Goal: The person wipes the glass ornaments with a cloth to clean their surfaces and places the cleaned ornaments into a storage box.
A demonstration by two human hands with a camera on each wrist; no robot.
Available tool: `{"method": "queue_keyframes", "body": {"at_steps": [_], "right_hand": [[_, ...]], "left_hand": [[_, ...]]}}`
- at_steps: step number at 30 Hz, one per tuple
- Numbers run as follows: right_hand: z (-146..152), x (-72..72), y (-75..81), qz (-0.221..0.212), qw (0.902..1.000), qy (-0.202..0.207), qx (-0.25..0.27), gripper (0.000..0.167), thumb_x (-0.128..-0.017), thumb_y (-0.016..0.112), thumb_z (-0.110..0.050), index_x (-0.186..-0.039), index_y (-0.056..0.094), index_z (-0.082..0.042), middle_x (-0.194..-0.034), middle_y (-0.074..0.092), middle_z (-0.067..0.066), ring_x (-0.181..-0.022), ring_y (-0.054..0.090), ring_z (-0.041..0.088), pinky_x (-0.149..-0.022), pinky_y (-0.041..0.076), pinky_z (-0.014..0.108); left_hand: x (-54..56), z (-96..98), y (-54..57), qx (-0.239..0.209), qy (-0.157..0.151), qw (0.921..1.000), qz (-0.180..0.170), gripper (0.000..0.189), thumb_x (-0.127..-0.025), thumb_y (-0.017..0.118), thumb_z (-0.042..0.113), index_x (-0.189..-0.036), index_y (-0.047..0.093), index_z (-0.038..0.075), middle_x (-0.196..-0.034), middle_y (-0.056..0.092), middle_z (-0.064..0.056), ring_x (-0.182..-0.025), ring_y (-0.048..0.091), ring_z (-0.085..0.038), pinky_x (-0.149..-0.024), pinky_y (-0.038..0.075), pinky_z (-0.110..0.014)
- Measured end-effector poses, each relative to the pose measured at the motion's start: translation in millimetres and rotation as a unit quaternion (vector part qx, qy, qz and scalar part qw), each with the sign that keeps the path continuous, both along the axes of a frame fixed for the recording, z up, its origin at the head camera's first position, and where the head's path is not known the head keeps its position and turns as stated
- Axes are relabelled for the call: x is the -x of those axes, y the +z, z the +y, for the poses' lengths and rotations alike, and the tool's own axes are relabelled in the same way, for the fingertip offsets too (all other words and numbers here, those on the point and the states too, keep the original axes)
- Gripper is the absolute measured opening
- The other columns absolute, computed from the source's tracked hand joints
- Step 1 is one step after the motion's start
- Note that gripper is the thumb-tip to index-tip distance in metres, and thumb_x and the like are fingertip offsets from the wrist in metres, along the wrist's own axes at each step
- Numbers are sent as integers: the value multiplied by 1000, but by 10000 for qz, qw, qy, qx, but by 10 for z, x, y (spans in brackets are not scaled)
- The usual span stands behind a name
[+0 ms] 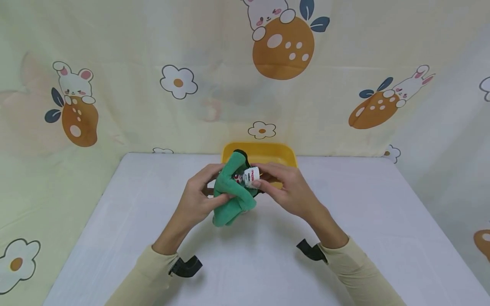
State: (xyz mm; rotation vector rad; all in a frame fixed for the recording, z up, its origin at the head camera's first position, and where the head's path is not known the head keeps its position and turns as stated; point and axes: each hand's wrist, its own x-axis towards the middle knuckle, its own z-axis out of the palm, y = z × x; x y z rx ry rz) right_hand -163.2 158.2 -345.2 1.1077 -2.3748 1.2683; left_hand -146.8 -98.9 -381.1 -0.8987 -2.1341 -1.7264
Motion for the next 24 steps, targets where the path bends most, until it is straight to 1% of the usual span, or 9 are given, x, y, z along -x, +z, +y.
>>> {"method": "queue_keyframes", "body": {"at_steps": [2,5,9,12,17,21,24], "right_hand": [[2,-6,19,-100,9999,-68,-102,37,-93,73,-9,-129,67,-2,-115,72,7,-94,70,15,-82,61,27],[11,-14,40,-262,9994,-82,-192,37,-96,71,-11,-131,66,-2,-116,72,7,-95,70,16,-83,62,30],[34,-18,48,-413,9990,36,-170,41,-96,70,-10,-136,63,-3,-119,70,7,-99,69,17,-85,62,34],[47,-14,42,-431,9989,164,-105,45,-95,71,-8,-139,61,-4,-122,68,7,-101,68,17,-85,61,31],[52,-1,23,-297,9986,428,29,51,-92,73,-3,-141,59,-4,-127,65,8,-105,69,19,-87,60,27],[51,10,9,-109,9984,544,127,54,-88,75,0,-140,59,-2,-129,63,10,-107,69,21,-90,60,30],[50,20,9,158,9984,533,117,57,-84,79,0,-137,61,-1,-129,63,10,-109,69,23,-91,59,32]], "left_hand": [[-2,1,0,55,29,10000,7,63,-84,80,-3,-141,56,9,-133,62,-7,-109,64,-23,-79,63,-34],[-4,2,3,102,64,9999,25,62,-84,80,-4,-140,56,8,-133,62,-7,-110,64,-24,-79,63,-33],[-4,7,11,116,139,9998,85,63,-83,81,-4,-139,57,9,-133,62,-7,-114,65,-24,-78,63,-33],[-1,18,16,48,128,9999,106,64,-82,81,-4,-139,56,8,-133,62,-8,-115,65,-25,-78,63,-34],[14,24,14,-114,52,9999,65,62,-83,80,-5,-139,56,7,-132,62,-9,-116,65,-27,-80,63,-35],[18,13,9,-145,4,9999,4,61,-84,79,-5,-139,56,8,-133,62,-9,-117,64,-27,-81,63,-35],[19,2,5,-143,0,9999,-62,61,-85,78,-5,-140,56,9,-134,62,-8,-116,65,-26,-81,63,-35]]}}
